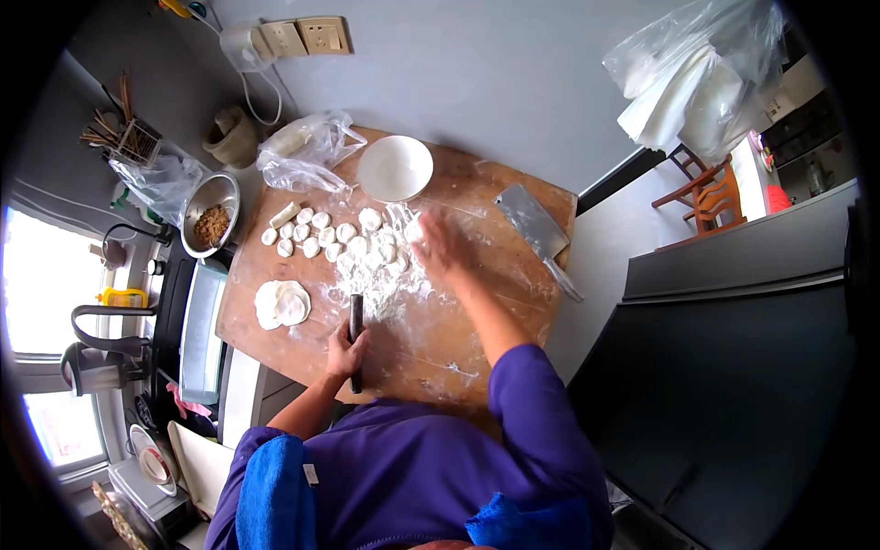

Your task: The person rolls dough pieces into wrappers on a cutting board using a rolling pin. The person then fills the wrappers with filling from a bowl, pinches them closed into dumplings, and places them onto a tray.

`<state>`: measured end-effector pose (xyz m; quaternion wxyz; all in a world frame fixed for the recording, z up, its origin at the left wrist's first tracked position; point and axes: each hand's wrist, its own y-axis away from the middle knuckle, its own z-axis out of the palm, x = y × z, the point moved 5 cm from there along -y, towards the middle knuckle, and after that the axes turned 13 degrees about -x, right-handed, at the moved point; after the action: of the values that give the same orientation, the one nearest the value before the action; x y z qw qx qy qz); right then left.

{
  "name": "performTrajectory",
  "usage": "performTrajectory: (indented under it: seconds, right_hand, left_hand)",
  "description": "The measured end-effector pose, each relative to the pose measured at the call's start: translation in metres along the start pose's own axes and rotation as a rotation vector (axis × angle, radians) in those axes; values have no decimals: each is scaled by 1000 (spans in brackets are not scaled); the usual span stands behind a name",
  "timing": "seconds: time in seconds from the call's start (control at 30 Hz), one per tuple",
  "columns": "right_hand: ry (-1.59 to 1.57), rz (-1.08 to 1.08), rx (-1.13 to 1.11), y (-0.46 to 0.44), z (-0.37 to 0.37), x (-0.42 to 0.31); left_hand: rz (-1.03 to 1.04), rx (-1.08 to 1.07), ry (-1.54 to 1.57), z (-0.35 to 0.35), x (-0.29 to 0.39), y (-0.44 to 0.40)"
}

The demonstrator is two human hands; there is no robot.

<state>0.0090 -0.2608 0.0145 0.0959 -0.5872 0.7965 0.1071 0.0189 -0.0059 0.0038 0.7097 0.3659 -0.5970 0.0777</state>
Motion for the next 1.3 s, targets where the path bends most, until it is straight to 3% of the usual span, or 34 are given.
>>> performTrajectory:
  seconds: [0.03, 0.1, 0.17, 0.23, 0.33, 0.43, 0.47, 0.5, 0.57, 0.73, 0.8, 0.83, 0.93, 1.0, 1.03, 1.1, 1.13, 1.17, 1.27, 1.3]
  right_hand:
    - [-105, -127, -42, 11, 4, -15]
    - [-397, -114, 17, 41, -1, -13]
    - [-377, 176, 162, 73, 19, 38]
    - [-84, 716, -2, 110, -12, 63]
    - [-36, 784, -62, 110, -8, 41]
    - [-84, 448, -164, 81, 11, -33]
    - [-11, 170, -32, 74, 13, -56]
    - [-123, 27, -105, 71, 26, -65]
    - [-395, -74, 157, 96, 27, -64]
    - [-196, 69, 131, 222, 18, -67]
    - [-140, 216, -167, 241, 28, -75]
    - [-140, 212, -166, 233, 30, -79]
    - [-166, 90, -10, 173, 35, -97]
    - [-156, -169, 137, 133, 30, -107]
    - [-158, -172, 143, 127, 25, -110]
    - [-627, -29, 52, 122, 15, -107]
    - [-689, -19, 83, 127, 1, -112]
    - [-933, -20, -30, 123, -5, -113]
    - [-830, 28, 161, 120, -1, -87]
    - [-816, 106, 150, 121, -7, -76]
  left_hand:
    - [8, 8, 41, -1, 0, 0]
    - [17, 6, 15, -1, 1, 1]
    - [24, 6, -10, -1, 3, 0]
    - [21, 17, -84, -1, 5, 1]
    - [35, 24, -91, 1, 7, 0]
    - [39, 23, -121, 1, 6, 0]
    - [41, 21, -119, 1, 4, 0]
    - [45, 20, -121, -1, 3, -1]
    - [56, 28, -145, -2, 4, 1]
    - [70, 45, -139, -4, -7, -1]
    - [78, 49, -142, -3, -5, -3]
    - [79, 56, -154, -2, -3, -2]
    - [58, 71, -139, -1, -3, 2]
    - [48, 80, -114, 0, -5, -3]
    - [57, 112, 154, 0, -12, -9]
    - [-8, 142, 580, 14, -6, -12]
    - [23, 85, 592, 29, 16, -10]
    - [53, 29, 605, 43, 31, -10]
    - [91, -197, 468, 70, 26, -33]
    - [308, -138, 32, 66, 50, -31]
